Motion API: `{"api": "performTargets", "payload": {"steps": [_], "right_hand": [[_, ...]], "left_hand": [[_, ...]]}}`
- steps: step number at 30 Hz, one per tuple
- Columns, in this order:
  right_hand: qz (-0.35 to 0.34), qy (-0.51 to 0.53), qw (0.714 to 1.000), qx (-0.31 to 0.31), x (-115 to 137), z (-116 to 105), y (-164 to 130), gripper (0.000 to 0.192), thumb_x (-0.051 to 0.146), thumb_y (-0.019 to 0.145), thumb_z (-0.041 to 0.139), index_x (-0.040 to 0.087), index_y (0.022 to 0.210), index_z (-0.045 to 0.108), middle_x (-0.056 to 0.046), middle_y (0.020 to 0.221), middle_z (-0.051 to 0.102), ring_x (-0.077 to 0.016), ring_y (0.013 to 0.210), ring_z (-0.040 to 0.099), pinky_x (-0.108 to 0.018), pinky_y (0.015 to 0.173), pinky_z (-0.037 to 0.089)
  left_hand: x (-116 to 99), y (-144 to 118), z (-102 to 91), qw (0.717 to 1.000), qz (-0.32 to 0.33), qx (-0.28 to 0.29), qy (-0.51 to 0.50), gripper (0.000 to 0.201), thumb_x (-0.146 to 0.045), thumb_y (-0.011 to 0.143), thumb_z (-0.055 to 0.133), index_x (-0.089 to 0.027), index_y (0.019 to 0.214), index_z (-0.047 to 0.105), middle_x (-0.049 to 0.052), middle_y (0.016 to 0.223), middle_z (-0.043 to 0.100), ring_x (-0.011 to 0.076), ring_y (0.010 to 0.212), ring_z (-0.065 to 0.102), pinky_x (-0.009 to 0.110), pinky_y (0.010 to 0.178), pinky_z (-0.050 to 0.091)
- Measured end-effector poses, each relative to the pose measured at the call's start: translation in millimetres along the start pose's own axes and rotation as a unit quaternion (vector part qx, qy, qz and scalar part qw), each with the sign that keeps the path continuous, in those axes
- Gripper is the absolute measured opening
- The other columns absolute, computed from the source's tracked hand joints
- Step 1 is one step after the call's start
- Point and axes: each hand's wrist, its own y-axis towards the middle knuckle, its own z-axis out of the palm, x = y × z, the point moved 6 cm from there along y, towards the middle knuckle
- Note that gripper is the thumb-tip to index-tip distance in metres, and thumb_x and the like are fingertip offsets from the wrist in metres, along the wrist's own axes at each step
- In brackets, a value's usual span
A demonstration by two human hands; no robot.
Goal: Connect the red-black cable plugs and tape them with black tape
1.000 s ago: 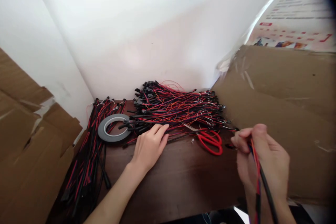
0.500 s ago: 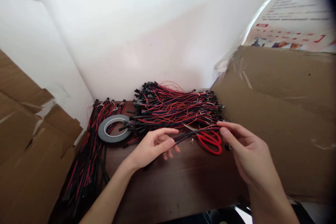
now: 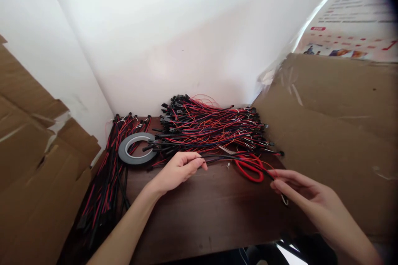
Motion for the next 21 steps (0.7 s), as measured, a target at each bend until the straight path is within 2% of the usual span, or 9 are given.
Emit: {"api": "performTargets", "payload": {"steps": [3,6,10,13,17,21], "right_hand": [[-0.014,-0.016,1.0,-0.015,-9.0,-7.2,-5.1,0.034,0.051,0.062,0.078,0.024,0.083,0.078,-0.007,0.085,0.077,-0.0256,0.078,0.072,-0.029,0.063,0.058],[-0.034,-0.017,0.999,-0.032,-15.3,-13.0,-10.2,0.027,0.048,0.066,0.076,0.026,0.081,0.08,-0.006,0.087,0.077,-0.0256,0.083,0.072,-0.029,0.068,0.058],[-0.07,0.007,0.995,-0.069,-15.1,-20.2,-16.7,0.017,0.042,0.069,0.075,0.027,0.077,0.08,-0.006,0.086,0.073,-0.024,0.08,0.069,-0.027,0.068,0.056],[-0.079,0.018,0.993,-0.087,-12.7,-23.8,-19.3,0.015,0.041,0.07,0.075,0.027,0.076,0.079,-0.005,0.087,0.072,-0.0219,0.081,0.068,-0.025,0.069,0.054],[-0.066,-0.006,0.993,-0.101,-9.9,-25.7,-18.2,0.017,0.04,0.068,0.077,0.026,0.078,0.077,-0.004,0.091,0.072,-0.0224,0.086,0.068,-0.024,0.073,0.054],[-0.05,-0.05,0.995,-0.076,-12.7,-20.6,-13.6,0.024,0.044,0.064,0.075,0.025,0.078,0.077,-0.006,0.089,0.074,-0.0251,0.085,0.07,-0.029,0.076,0.056]], "left_hand": [[-3.9,-1.1,-2.0,0.999,0.013,-0.003,0.046,0.048,-0.056,0.086,0.056,-0.01,0.087,0.067,-0.006,0.054,0.039,0.0047,0.047,0.029,0.019,0.044,0.021],[-6.5,-2.8,-4.0,0.997,0.007,0.004,0.071,0.045,-0.052,0.088,0.054,-0.01,0.091,0.07,-0.001,0.062,0.053,0.0057,0.05,0.038,0.018,0.046,0.028],[-12.2,-4.0,-4.4,0.995,0.026,0.005,0.099,0.029,-0.038,0.087,0.059,-0.011,0.086,0.071,0.002,0.069,0.06,0.0082,0.058,0.048,0.019,0.051,0.035],[-17.3,-3.3,-2.7,0.99,0.064,0.006,0.127,0.02,-0.029,0.085,0.061,-0.012,0.081,0.071,0.003,0.074,0.064,0.0106,0.067,0.055,0.022,0.061,0.042],[-22.1,-3.1,-4.7,0.973,0.121,-0.032,0.195,0.017,-0.025,0.086,0.06,-0.013,0.078,0.07,0.004,0.082,0.066,0.0132,0.078,0.059,0.025,0.074,0.044],[-12.7,-3.0,-7.2,0.982,0.061,-0.052,0.171,0.025,-0.035,0.091,0.053,-0.013,0.083,0.064,0.001,0.074,0.06,0.0087,0.057,0.051,0.021,0.054,0.041]]}}
